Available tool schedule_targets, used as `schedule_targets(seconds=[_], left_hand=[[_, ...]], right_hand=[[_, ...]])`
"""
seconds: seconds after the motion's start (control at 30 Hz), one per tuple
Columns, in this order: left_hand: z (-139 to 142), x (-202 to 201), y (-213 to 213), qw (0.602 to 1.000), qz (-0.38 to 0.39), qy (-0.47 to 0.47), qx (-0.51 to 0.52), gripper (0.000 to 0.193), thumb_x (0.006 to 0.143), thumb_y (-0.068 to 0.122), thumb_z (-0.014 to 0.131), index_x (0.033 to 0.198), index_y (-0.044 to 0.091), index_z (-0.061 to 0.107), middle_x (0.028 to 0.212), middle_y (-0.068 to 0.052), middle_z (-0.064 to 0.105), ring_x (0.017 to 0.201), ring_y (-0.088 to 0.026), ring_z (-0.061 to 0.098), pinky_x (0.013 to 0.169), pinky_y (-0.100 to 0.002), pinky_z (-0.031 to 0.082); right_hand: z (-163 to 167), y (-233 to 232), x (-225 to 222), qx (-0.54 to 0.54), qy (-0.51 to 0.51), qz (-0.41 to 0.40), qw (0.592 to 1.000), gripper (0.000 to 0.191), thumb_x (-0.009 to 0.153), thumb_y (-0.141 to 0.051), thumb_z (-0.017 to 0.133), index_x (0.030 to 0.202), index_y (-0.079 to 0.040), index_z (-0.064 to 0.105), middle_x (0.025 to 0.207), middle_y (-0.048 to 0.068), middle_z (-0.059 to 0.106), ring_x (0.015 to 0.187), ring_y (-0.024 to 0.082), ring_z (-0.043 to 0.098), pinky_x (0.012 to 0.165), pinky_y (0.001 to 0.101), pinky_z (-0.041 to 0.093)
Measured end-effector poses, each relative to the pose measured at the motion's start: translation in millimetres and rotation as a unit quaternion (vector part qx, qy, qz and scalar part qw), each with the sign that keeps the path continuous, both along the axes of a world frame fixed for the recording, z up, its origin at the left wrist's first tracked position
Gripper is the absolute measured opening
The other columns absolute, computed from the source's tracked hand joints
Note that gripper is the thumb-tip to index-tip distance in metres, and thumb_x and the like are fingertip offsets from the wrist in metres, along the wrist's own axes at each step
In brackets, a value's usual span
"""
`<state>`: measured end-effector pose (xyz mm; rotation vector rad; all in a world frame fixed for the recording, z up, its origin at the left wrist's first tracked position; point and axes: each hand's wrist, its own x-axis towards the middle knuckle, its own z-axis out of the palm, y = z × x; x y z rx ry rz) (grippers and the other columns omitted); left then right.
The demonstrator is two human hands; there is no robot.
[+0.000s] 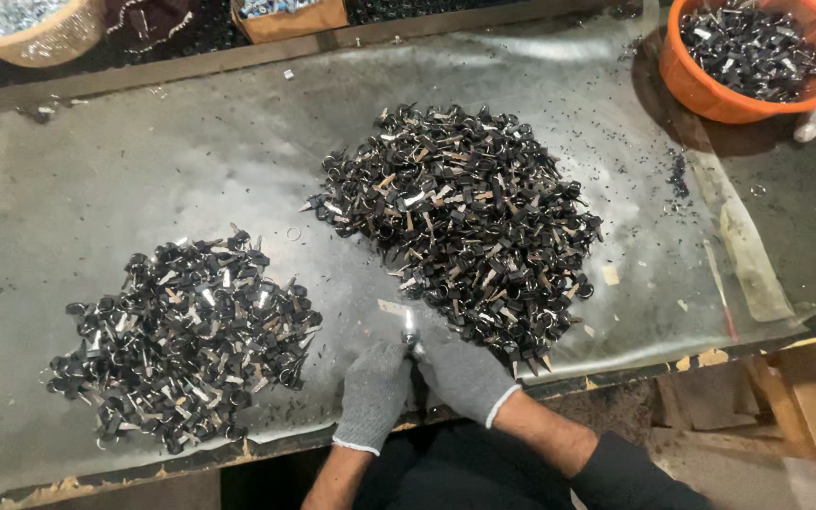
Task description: The person sits at a workbench and sorts small black metal components one at a time, picking items from a large pile and placing them into a separate pile on the table. The person continues this repetitive pick-and-place sorting with both gloved hands throughout the episode.
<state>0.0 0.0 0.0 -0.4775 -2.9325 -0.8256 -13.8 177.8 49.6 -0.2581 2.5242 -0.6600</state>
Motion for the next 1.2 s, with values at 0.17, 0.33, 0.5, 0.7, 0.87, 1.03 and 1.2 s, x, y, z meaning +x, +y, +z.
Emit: schedule_targets(seconds=[0.17, 0.33, 0.5, 0.7, 0.87, 1.03, 1.2], left_hand=[[2, 1, 0, 1.000, -0.015, 0.018, 0.020, 0.017, 0.082, 0.009, 0.068, 0.099, 0.005, 0.070, 0.090, -0.014, 0.069, 0.086, -0.035, 0.069, 0.074, -0.048, 0.055], [-2, 6, -1, 0.999, -0.012, 0.025, 0.028, 0.018, 0.083, 0.009, 0.067, 0.100, 0.005, 0.069, 0.089, -0.016, 0.068, 0.085, -0.037, 0.067, 0.073, -0.048, 0.054], [-6, 3, 8, 0.999, 0.020, -0.026, -0.011, 0.015, 0.088, 0.012, 0.066, 0.101, 0.004, 0.066, 0.089, -0.017, 0.066, 0.082, -0.038, 0.067, 0.072, -0.049, 0.054], [-16, 7, 4, 1.000, 0.004, 0.023, 0.008, 0.019, 0.086, 0.011, 0.066, 0.104, 0.004, 0.067, 0.090, -0.018, 0.066, 0.083, -0.039, 0.066, 0.072, -0.049, 0.053], [-18, 0, -1, 1.000, 0.000, 0.023, -0.011, 0.016, 0.085, 0.013, 0.067, 0.099, 0.004, 0.067, 0.091, -0.017, 0.067, 0.088, -0.037, 0.067, 0.077, -0.048, 0.053], [-13, 8, 5, 0.999, -0.012, 0.035, -0.023, 0.034, 0.083, 0.005, 0.064, 0.116, 0.000, 0.067, 0.096, -0.018, 0.068, 0.090, -0.036, 0.067, 0.077, -0.046, 0.054], [0, 6, 5, 0.993, 0.043, 0.099, 0.056, 0.059, 0.076, 0.004, 0.067, 0.134, -0.003, 0.063, 0.111, -0.025, 0.068, 0.087, -0.040, 0.067, 0.073, -0.048, 0.053]], right_hand=[[9, 5, -8, -0.081, 0.046, 0.026, 0.995, 0.073, 0.094, -0.025, 0.058, 0.156, -0.005, 0.024, 0.115, 0.029, 0.069, 0.090, 0.047, 0.071, 0.078, 0.0573, 0.058], [0, -2, 2, -0.023, 0.027, -0.002, 0.999, 0.076, 0.095, -0.022, 0.055, 0.160, -0.006, 0.019, 0.117, 0.029, 0.067, 0.089, 0.046, 0.072, 0.078, 0.0557, 0.058], [3, 1, -10, 0.007, 0.026, 0.052, 0.998, 0.060, 0.097, -0.028, 0.058, 0.149, -0.008, 0.035, 0.121, 0.026, 0.067, 0.093, 0.044, 0.072, 0.080, 0.0550, 0.058], [5, -6, 2, -0.003, 0.072, -0.027, 0.997, 0.068, 0.092, -0.016, 0.054, 0.154, -0.002, 0.029, 0.118, 0.026, 0.068, 0.094, 0.044, 0.072, 0.080, 0.0545, 0.059], [1, 1, -9, -0.038, 0.032, 0.021, 0.999, 0.063, 0.093, -0.022, 0.058, 0.149, -0.005, 0.035, 0.111, 0.025, 0.070, 0.093, 0.044, 0.070, 0.081, 0.0553, 0.056], [-5, 5, -5, 0.039, 0.025, 0.047, 0.998, 0.031, 0.099, -0.027, 0.057, 0.122, -0.005, 0.058, 0.106, 0.022, 0.073, 0.091, 0.039, 0.073, 0.078, 0.0505, 0.060], [6, 5, 10, -0.057, 0.220, 0.051, 0.973, 0.055, 0.089, -0.010, 0.057, 0.141, 0.006, 0.047, 0.123, 0.027, 0.068, 0.084, 0.039, 0.076, 0.065, 0.0478, 0.062]])
